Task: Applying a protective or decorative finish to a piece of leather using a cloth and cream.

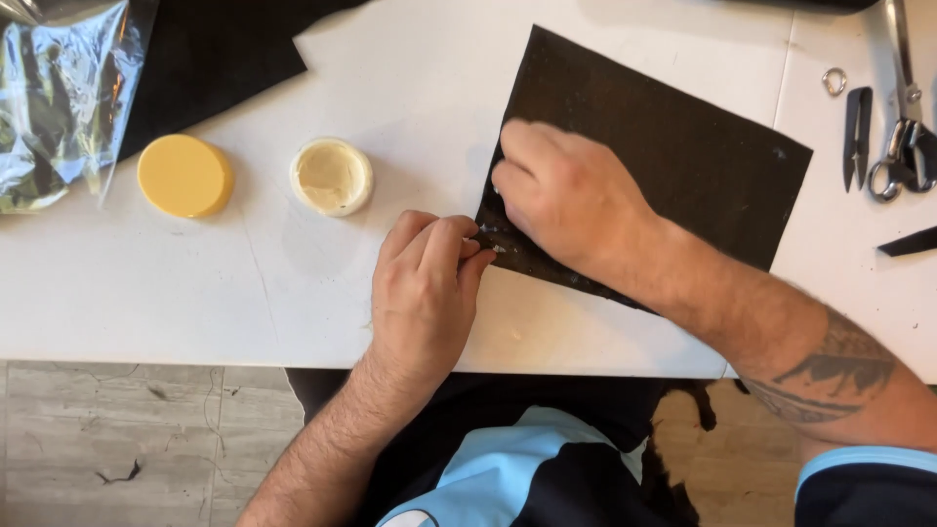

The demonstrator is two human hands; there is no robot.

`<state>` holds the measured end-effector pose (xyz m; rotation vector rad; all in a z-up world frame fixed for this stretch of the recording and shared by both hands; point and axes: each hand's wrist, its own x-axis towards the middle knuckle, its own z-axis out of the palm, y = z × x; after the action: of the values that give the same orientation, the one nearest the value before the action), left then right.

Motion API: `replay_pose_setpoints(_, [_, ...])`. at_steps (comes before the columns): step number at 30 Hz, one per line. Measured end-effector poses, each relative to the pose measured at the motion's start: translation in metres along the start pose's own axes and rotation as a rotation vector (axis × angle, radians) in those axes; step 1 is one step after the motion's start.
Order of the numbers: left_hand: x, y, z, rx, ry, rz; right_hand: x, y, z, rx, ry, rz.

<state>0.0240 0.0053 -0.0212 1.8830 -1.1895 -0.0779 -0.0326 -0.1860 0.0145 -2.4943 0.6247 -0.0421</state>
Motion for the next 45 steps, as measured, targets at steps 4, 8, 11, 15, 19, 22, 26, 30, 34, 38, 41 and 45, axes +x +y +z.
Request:
replay_pose_setpoints(4, [0.0,-0.002,-0.002,-0.05,-0.008,-0.045,0.017,0.044,-0.011,-0.279,0.099,-0.249])
replay_pose_setpoints(8, [0.001,0.001,-0.004,-0.065,0.001,-0.097,-0.016,-0.002,0.004,-0.23,0.091,-0.568])
replay_pose_setpoints(11, [0.001,0.005,-0.007,-0.05,0.0,-0.086,-0.04,-0.003,0.009,-0.249,0.083,-0.706])
replay_pose_setpoints(15, [-0.003,0.002,-0.004,-0.018,-0.023,-0.085,-0.087,0.047,-0.016,-0.215,-0.029,-0.601])
replay_pose_setpoints(19, [-0.004,0.001,-0.005,-0.066,0.013,-0.134,-0.123,0.075,-0.059,-0.389,-0.056,-0.45])
replay_pose_setpoints(22, [-0.006,0.004,-0.008,-0.091,0.049,-0.224,-0.109,0.041,-0.053,-0.321,0.028,-0.483])
replay_pose_setpoints(26, [-0.002,0.01,-0.011,-0.155,0.163,-0.283,-0.05,0.004,-0.01,-0.122,0.119,-0.719])
replay_pose_setpoints(30, [-0.003,0.006,-0.01,-0.122,0.183,-0.242,-0.025,-0.002,0.004,-0.082,0.025,-0.862])
replay_pose_setpoints(34, [-0.004,-0.001,-0.004,-0.01,0.2,-0.096,-0.062,0.036,-0.013,-0.096,-0.077,-0.797])
replay_pose_setpoints(38, [0.009,0.007,-0.011,0.045,0.076,0.113,-0.117,0.082,-0.05,-0.182,-0.159,-0.686])
replay_pose_setpoints(41, [0.01,0.007,-0.01,0.002,0.037,0.153,-0.144,0.112,-0.083,-0.39,-0.427,-0.368])
replay_pose_setpoints(45, [0.011,0.007,-0.006,0.007,-0.007,0.21,-0.104,0.069,-0.057,-0.142,-0.058,-0.672])
